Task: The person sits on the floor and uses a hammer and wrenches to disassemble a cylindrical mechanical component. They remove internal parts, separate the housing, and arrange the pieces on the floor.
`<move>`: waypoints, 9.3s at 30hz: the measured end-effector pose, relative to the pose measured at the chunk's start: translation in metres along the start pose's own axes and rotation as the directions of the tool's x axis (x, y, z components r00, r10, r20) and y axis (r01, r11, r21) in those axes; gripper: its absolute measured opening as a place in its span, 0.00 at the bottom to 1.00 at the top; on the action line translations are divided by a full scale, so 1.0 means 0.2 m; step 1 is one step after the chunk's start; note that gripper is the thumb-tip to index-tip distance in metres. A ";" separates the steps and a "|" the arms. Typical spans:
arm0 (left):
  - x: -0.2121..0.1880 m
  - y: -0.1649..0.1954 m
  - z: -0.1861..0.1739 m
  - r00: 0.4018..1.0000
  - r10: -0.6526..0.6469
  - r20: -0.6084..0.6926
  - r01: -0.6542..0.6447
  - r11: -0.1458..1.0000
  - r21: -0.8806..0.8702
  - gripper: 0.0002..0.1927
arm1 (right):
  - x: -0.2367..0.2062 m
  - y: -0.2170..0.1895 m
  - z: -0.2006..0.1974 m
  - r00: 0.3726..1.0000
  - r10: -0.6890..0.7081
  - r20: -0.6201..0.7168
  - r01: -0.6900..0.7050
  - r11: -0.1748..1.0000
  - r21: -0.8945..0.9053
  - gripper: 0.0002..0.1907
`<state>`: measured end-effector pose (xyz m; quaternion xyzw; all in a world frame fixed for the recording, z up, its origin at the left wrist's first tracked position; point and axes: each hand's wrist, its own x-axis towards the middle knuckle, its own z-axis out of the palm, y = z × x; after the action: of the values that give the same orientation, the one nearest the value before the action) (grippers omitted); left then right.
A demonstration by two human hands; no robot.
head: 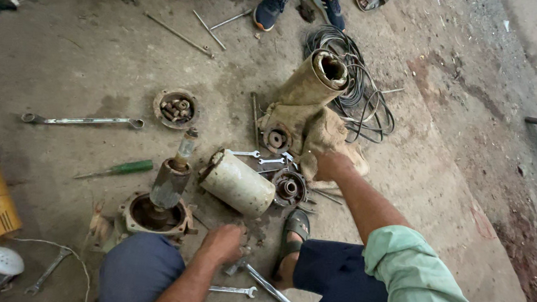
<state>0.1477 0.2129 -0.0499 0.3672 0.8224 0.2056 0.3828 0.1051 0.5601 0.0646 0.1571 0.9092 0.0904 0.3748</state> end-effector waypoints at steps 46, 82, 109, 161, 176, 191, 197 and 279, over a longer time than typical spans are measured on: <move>-0.05 0.05 -0.09 1.000 -0.005 0.007 0.006 0.999 -0.039 0.30 | -0.73 0.67 0.13 0.486 0.860 -0.155 -0.055 0.207 0.977 0.57; -0.02 0.05 -0.06 0.998 0.028 0.051 -0.030 0.999 0.028 0.31 | -0.66 0.60 -0.04 0.405 0.727 -0.555 -0.049 0.623 0.781 0.62; -0.02 0.01 -0.05 1.000 -0.007 -0.013 0.007 1.000 -0.015 0.25 | -0.05 -0.14 0.13 0.995 -0.022 -0.095 0.016 0.998 -0.064 0.45; -0.01 0.01 -0.04 0.996 0.085 0.006 -0.086 0.995 0.045 0.25 | -0.84 -0.42 -0.12 0.838 -0.533 -0.113 0.544 0.810 0.216 0.40; 0.00 0.02 -0.06 0.998 0.048 0.034 -0.050 0.997 0.052 0.24 | -0.82 -0.38 -0.24 0.889 -0.449 -0.092 0.452 0.825 0.339 0.43; 0.00 0.02 0.00 0.994 0.107 -0.016 -0.107 0.994 0.019 0.19 | -0.60 0.10 -0.10 0.892 0.037 -0.451 0.231 0.819 0.525 0.46; -0.05 0.07 -0.03 0.994 0.101 -0.034 -0.103 0.994 -0.049 0.26 | -0.40 -0.01 0.20 0.997 -0.025 0.073 0.025 1.000 -0.012 0.43; -0.05 0.04 -0.13 0.994 0.018 -0.109 -0.029 0.995 -0.097 0.21 | -1.00 -0.30 -0.15 0.938 -0.311 -0.156 0.339 0.916 0.216 0.36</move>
<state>0.1348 0.2084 -0.0232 0.3459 0.8263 0.2699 0.3531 0.2050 0.4317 0.1992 0.0420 0.9474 -0.0743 0.3085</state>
